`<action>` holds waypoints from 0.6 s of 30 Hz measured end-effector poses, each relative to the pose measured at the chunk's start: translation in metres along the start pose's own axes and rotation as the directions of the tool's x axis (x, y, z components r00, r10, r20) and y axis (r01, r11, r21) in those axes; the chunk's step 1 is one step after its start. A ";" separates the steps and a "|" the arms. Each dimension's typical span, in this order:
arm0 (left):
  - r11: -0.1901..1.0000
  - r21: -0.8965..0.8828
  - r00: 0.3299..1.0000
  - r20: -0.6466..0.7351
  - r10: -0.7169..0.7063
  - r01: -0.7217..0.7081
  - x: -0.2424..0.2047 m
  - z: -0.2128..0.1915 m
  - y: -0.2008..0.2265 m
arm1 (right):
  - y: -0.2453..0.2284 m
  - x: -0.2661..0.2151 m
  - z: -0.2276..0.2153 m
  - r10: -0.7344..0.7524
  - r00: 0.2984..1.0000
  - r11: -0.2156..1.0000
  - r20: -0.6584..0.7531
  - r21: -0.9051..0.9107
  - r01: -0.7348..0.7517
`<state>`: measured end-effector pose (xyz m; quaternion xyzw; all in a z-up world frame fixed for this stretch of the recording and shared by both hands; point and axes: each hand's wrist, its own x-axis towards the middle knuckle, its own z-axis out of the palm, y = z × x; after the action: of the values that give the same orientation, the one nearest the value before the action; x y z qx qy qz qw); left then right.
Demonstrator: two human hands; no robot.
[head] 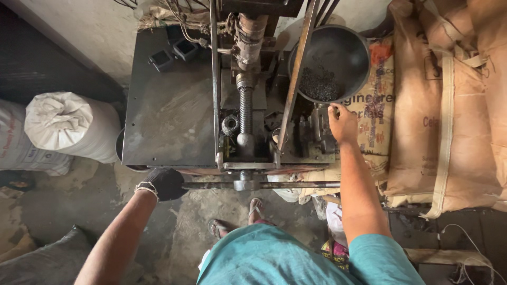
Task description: The person operates a manual machine by turning a crank with their right hand while holding a metal rod with their left hand. They repeatedly add small dark pellets from a pan into the machine's hopper and adjust components on the machine's surface.
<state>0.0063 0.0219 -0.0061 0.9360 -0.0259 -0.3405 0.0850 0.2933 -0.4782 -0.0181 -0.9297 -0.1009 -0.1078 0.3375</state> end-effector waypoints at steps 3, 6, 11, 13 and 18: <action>0.997 0.079 1.000 -0.001 -0.006 0.006 -0.001 -0.001 0.002 | -0.002 -0.001 -0.002 0.080 0.996 0.997 0.043 0.017 -0.081; 0.999 0.044 1.000 0.001 -0.001 0.001 -0.002 -0.002 0.002 | -0.008 -0.001 -0.004 -0.008 1.000 0.999 -0.001 0.046 0.008; 0.998 0.047 0.997 -0.057 0.043 -0.041 -0.002 -0.001 0.002 | -0.021 -0.001 -0.008 0.144 0.989 0.974 0.044 0.168 -0.149; 0.998 0.050 0.998 -0.051 0.044 -0.042 -0.003 -0.001 0.002 | -0.024 -0.003 -0.010 0.158 0.985 0.963 0.061 0.213 -0.168; 0.998 0.057 1.000 -0.018 0.022 -0.021 -0.003 -0.003 0.003 | -0.028 -0.003 -0.012 0.150 0.986 0.964 0.079 0.209 -0.163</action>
<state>0.0060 0.0199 -0.0021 0.9409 -0.0447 -0.3299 0.0620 0.2818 -0.4654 0.0073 -0.8957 -0.0487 -0.0400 0.4401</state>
